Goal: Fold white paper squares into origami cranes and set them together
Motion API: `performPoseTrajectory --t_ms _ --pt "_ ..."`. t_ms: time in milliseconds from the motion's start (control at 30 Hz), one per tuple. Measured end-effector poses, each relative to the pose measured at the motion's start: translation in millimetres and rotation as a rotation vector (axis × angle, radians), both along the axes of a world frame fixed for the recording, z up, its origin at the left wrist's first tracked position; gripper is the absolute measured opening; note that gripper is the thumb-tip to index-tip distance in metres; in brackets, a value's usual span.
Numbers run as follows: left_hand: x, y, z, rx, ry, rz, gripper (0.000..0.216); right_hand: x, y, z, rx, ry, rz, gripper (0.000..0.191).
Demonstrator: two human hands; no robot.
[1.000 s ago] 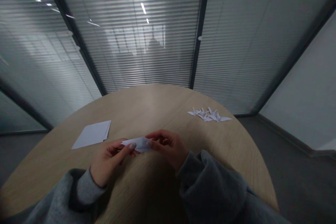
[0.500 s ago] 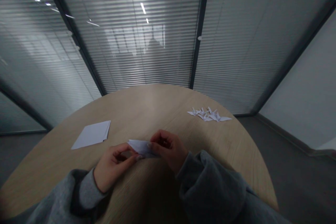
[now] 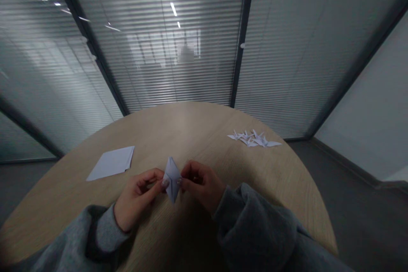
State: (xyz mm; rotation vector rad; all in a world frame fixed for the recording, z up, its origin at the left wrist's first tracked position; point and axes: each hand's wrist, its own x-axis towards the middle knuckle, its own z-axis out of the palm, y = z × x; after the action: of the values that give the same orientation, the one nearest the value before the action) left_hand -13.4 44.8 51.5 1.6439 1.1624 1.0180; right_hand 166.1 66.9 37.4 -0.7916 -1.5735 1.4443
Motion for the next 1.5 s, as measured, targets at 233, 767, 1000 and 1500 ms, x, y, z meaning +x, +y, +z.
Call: performPoseTrajectory --t_ms 233,767,1000,1500 --pt "0 1 -3.1 -0.019 0.039 -0.043 0.032 -1 0 -0.2 -0.011 0.02 0.039 0.044" --pt "0 4 -5.1 -0.136 -0.084 -0.048 0.038 -2 -4 1.9 0.126 -0.107 -0.037 0.036" --pt "-3 6 -0.5 -0.291 -0.239 -0.082 0.04 4 -3 5.2 0.434 -0.051 -0.109 0.012" --pt "-4 3 8.0 -0.222 -0.062 -0.141 0.035 7 -3 3.0 0.307 -0.158 0.064 0.021"
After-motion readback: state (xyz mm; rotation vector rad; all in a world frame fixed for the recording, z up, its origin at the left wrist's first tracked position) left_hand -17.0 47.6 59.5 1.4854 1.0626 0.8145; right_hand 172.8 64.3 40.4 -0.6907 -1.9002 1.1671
